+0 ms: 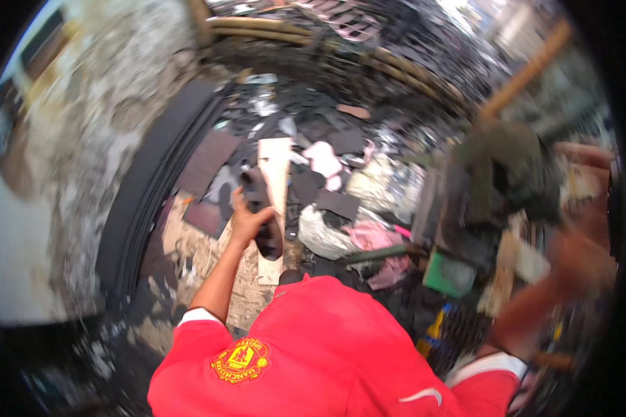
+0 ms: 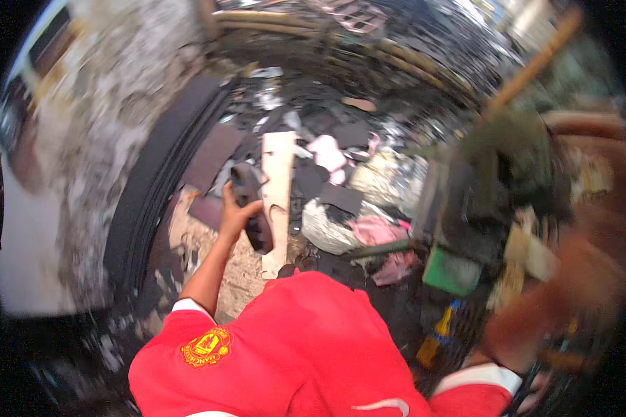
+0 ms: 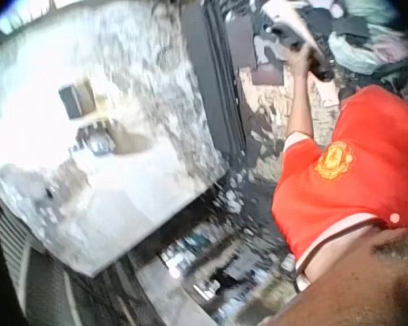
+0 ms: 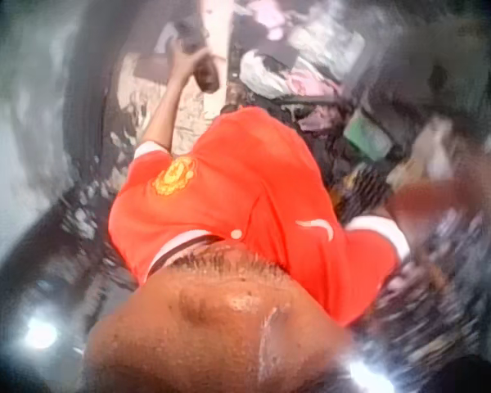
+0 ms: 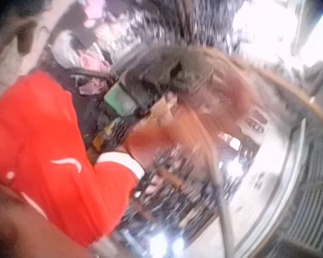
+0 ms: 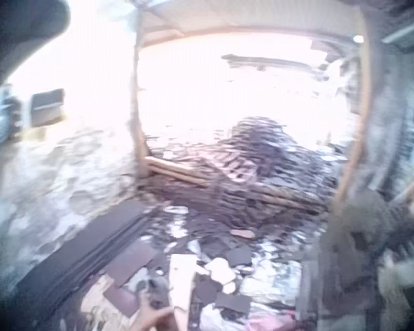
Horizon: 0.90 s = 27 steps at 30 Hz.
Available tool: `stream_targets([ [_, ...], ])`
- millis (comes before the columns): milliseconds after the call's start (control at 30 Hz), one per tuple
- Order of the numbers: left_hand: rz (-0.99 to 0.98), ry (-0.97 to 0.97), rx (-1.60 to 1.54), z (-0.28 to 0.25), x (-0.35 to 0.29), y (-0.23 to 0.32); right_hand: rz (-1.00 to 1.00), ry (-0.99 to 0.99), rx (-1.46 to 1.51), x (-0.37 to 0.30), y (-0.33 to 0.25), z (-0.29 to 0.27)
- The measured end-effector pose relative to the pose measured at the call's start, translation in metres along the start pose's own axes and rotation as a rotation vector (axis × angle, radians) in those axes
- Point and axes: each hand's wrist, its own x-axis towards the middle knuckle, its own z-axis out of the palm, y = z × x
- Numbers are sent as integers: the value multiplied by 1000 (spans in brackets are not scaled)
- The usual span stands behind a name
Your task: The person operates a manual hydraulic press to cut black rubber sheets into shoe insole shapes. They repeatedly place sheets under the press, activate the lever, remove the cut insoles, and stack them on the floor.
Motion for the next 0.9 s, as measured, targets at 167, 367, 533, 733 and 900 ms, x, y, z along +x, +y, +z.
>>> stream_targets([
  [167,572,-784,99,205,-41,106,702,-192,594,-191,-31,126],
  [367,902,-1431,114,347,-161,111,1443,425,148,-317,-23,114],
  [533,1139,-1495,146,394,-238,82,1729,661,261,-410,-19,103],
  [733,1210,-2079,163,409,-253,85,1881,1073,1277,-530,-73,60],
  [900,1060,-1556,72,496,-273,76,2308,1593,710,-682,-103,127],
])
